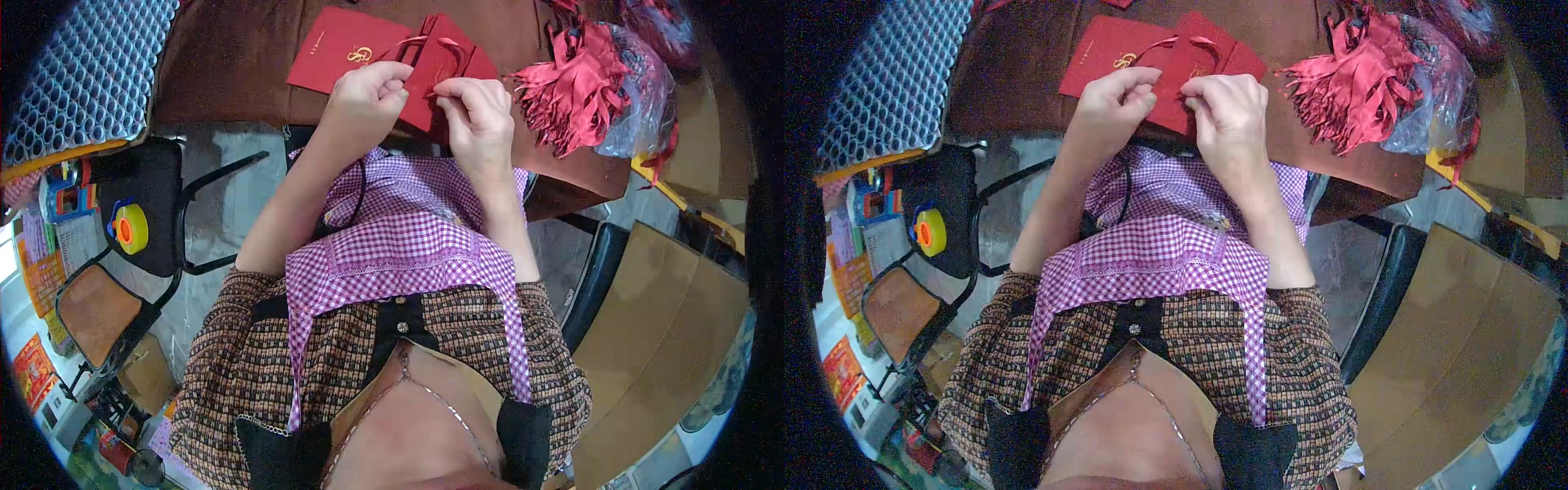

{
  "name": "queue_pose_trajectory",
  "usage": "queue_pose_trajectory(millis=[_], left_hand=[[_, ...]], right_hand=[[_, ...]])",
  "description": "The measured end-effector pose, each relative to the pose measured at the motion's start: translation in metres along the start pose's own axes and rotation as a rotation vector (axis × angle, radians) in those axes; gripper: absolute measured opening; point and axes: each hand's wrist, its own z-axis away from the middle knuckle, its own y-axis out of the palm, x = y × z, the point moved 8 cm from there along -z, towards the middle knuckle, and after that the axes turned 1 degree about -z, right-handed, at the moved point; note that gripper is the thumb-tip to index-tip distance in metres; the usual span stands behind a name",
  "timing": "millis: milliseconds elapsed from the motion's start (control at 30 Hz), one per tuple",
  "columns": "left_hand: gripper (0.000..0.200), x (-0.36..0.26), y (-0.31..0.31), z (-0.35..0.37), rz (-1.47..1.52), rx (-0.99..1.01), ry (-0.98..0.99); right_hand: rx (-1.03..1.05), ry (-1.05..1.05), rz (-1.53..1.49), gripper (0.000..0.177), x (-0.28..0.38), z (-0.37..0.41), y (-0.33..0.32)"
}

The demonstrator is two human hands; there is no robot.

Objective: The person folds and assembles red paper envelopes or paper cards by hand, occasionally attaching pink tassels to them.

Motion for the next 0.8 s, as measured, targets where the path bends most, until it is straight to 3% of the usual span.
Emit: queue_pose_trajectory(millis=[133,800], left_hand=[[0.029,0.004,0.003,-0.002,0.096,0.016,-0.017],[0.027,-0.004,0.005,0.0,-0.008,0.009,0.022]], right_hand=[[-0.104,-0.053,-0.008,0.014,0.0,-0.001,-0.005],[-0.011,-0.14,0.26,0.01,0.014,-0.004,0.006]])
